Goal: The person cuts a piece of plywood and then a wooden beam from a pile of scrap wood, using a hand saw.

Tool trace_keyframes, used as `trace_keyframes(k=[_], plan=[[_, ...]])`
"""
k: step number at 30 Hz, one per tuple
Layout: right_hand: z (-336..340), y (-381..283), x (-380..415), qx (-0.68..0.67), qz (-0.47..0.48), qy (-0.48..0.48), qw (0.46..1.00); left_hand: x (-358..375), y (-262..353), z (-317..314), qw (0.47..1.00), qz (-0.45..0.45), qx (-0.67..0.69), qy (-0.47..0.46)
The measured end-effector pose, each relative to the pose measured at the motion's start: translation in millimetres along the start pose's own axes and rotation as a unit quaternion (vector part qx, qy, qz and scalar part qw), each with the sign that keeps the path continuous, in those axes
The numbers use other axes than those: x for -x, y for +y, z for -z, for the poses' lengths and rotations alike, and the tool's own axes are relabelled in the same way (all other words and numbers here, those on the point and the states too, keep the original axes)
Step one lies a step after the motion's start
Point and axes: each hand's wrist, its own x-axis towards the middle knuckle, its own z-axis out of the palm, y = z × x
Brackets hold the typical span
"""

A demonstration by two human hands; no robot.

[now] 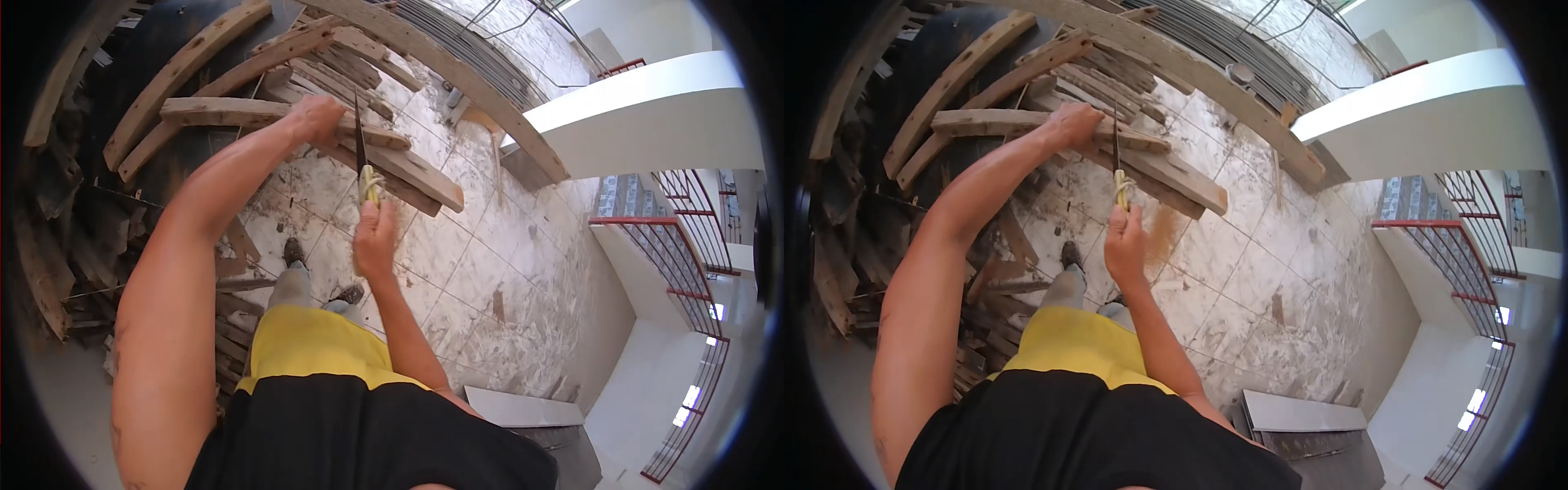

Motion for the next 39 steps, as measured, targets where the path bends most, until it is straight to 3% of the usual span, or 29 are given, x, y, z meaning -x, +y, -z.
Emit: trace_keyframes(k=[2, 6, 7, 8, 9, 10, 12, 13, 15, 16, 17, 18, 19, 20, 21, 23, 24, 26, 29, 31, 32, 33, 34, 36, 38, 39], plan=[[-5, 6, 4, 0.001, -0.006, -0.001, 1.0, -5, 6, 7, 1.0, -0.005, -0.011, -0.027], [35, 1, 45, -0.087, -0.177, -0.057, 0.979, -12, -2, 12, 0.998, 0.004, -0.03, -0.058], [32, 10, 48, -0.109, -0.174, -0.045, 0.978, -9, 3, 10, 0.997, 0.021, -0.027, -0.069], [22, 21, 38, -0.08, -0.097, -0.021, 0.992, -8, 3, 5, 0.997, 0.014, -0.024, -0.078], [7, 29, 11, -0.05, -0.02, 0.005, 0.999, -10, 3, 1, 0.997, 0.0, -0.019, -0.08], [-11, 28, -26, -0.079, -0.054, -0.007, 0.995, -13, -1, 3, 0.997, -0.005, -0.018, -0.073], [-57, 39, -105, -0.014, 0.038, 0.038, 0.998, -7, 2, -3, 0.998, -0.023, 0.014, -0.054], [-56, 45, -100, -0.013, 0.038, 0.037, 0.998, -5, 2, -1, 0.998, -0.023, 0.011, -0.052], [-56, 51, -102, -0.085, -0.052, -0.021, 0.995, -6, -2, 0, 1.0, -0.024, -0.008, -0.012], [-38, 46, -71, -0.054, -0.054, -0.025, 0.997, -4, -1, 1, 1.0, -0.021, -0.006, -0.009], [-15, 41, -28, 0.002, 0.029, -0.008, 1.0, -5, 2, 3, 0.999, -0.011, -0.007, -0.035], [6, 44, 5, 0.142, 0.231, 0.038, 0.962, -9, -1, 8, 0.998, 0.004, -0.01, -0.054], [23, 22, 19, 0.246, 0.35, 0.07, 0.901, -10, -2, 4, 0.999, 0.003, -0.004, -0.046], [32, -9, 37, 0.072, 0.06, 0.011, 0.996, -8, -5, 6, 0.999, 0.01, -0.002, -0.052], [34, -23, 51, -0.11, -0.246, -0.04, 0.962, -7, -6, 10, 0.998, 0.011, -0.005, -0.068], [-19, 67, -16, 0.016, 0.019, -0.022, 0.999, -5, 1, 8, 0.998, 0.001, -0.009, -0.057], [-34, 35, -51, -0.031, -0.058, -0.026, 0.998, -8, 1, 7, 0.998, -0.003, -0.007, -0.056], [-54, 50, -71, -0.11, -0.101, -0.005, 0.989, -10, -2, 6, 0.998, -0.006, 0.009, -0.064], [-33, 66, -26, -0.066, -0.004, 0.005, 0.998, -10, -5, -8, 0.998, -0.014, 0.011, -0.054], [12, 46, 45, -0.068, -0.055, -0.012, 0.996, -18, -7, -4, 0.999, -0.006, 0.008, -0.036], [31, 26, 67, -0.105, -0.187, -0.064, 0.975, -16, -5, -2, 0.999, 0.002, 0.002, -0.054], [21, 39, 55, -0.108, -0.186, -0.063, 0.974, -14, -3, 1, 0.997, 0.01, -0.006, -0.073], [-3, 59, 32, -0.066, -0.055, 0.002, 0.996, -13, -2, 5, 0.997, 0.007, -0.012, -0.076], [-33, 61, -44, 0.009, 0.032, 0.007, 0.999, -7, 4, 8, 0.997, 0.004, -0.024, -0.069], [-61, 47, -111, -0.06, -0.034, -0.008, 0.998, -8, 4, 8, 0.998, 0.013, -0.016, -0.058], [-60, 50, -98, -0.063, -0.039, -0.015, 0.997, -5, 4, 5, 0.999, 0.015, -0.006, -0.048]])
